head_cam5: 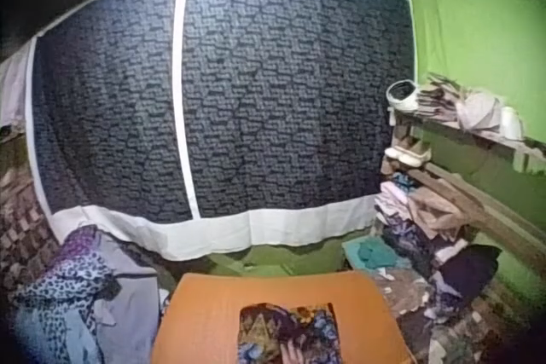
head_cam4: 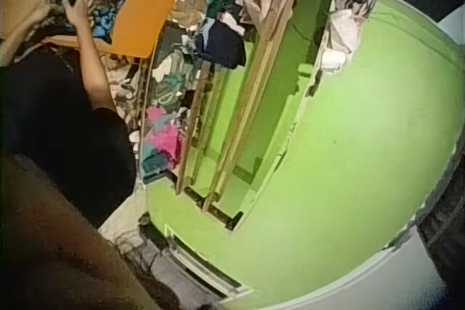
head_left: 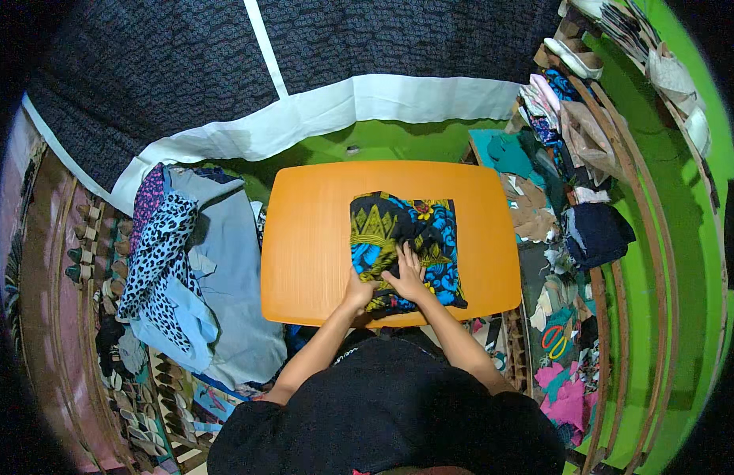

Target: The person is folding different pieces of patterned fabric on an orange table and placing the folded bundles onto a wooden shelf.

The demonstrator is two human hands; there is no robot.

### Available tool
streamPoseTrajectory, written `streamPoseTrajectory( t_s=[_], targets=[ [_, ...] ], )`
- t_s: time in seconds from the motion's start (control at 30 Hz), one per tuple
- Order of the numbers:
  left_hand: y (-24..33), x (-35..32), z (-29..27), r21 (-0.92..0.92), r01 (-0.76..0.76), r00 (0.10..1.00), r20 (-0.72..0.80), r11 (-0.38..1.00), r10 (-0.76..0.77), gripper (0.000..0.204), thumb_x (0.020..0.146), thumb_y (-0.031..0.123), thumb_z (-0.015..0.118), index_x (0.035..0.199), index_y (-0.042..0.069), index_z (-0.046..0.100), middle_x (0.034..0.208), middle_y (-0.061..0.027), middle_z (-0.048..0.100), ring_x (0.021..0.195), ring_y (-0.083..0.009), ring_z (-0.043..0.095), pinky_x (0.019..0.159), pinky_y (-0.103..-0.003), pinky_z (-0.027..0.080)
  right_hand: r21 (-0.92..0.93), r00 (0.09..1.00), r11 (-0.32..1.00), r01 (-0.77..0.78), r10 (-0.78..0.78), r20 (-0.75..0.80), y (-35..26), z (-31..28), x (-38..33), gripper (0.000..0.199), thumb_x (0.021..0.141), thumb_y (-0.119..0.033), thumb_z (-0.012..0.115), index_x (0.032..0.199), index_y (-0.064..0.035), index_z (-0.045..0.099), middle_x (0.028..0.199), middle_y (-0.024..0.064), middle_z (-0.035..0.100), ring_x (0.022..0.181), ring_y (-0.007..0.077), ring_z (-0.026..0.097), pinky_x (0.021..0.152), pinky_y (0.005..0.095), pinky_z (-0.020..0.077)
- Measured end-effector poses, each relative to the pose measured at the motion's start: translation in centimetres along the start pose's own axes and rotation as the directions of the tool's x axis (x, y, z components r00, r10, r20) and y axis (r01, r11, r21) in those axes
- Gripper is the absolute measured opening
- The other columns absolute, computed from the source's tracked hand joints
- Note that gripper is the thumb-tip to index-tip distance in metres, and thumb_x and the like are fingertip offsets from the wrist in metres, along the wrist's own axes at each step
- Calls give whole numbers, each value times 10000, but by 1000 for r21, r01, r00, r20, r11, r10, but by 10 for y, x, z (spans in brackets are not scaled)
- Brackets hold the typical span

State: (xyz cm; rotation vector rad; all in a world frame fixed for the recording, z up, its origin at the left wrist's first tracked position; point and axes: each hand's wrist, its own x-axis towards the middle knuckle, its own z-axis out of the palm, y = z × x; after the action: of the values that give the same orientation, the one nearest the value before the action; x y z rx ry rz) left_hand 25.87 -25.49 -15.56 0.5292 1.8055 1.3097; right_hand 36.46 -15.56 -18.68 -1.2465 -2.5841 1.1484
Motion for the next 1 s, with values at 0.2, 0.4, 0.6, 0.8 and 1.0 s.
streamPoseTrajectory(
  t_s=[0.2,0.4,0.6,0.8,1.0],
  targets=[
    [19,-17,43,290,-498,857,19,817,515,896,591,118,644,1222,-102,47,1269,-270,107,1174,-383,177,970,-347,200,925,981,330,-190,98,167,73,-31,17,706,771,-597,253,1267,-96,266,1240,65,283,1095,218,266,891,521,145],
    [54,-40,74,407,-682,730,431,607,531,702,647,435,598,1110,-7,308,1324,-242,-27,1205,-451,-15,887,-614,56,853,961,519,-55,260,-96,69,-106,-17,692,774,-573,307,1263,-85,268,1346,151,114,1254,236,28,982,434,39],
    [42,-17,110,400,-792,574,746,461,338,645,637,476,589,1176,187,386,1362,-148,-11,1217,-421,-64,887,-631,38,657,793,714,-243,536,-290,109,-118,-21,612,768,-477,450,1131,13,402,1128,192,442,1062,268,412,868,330,315],
    [6,19,103,286,-696,717,320,659,619,641,667,288,642,1183,58,338,1236,-196,300,1150,-317,284,959,-405,219,610,841,792,21,316,-439,83,-107,-38,493,717,-242,616,1070,23,396,866,96,529,766,160,515,688,296,413],
    [-19,59,90,-151,190,804,591,970,-65,703,722,292,616,1180,-64,219,1110,-178,421,980,-220,464,802,-336,418,784,876,593,-185,461,-142,115,-90,-21,390,721,-244,609,1007,-21,465,797,42,531,703,129,503,642,265,405]
  ],
)
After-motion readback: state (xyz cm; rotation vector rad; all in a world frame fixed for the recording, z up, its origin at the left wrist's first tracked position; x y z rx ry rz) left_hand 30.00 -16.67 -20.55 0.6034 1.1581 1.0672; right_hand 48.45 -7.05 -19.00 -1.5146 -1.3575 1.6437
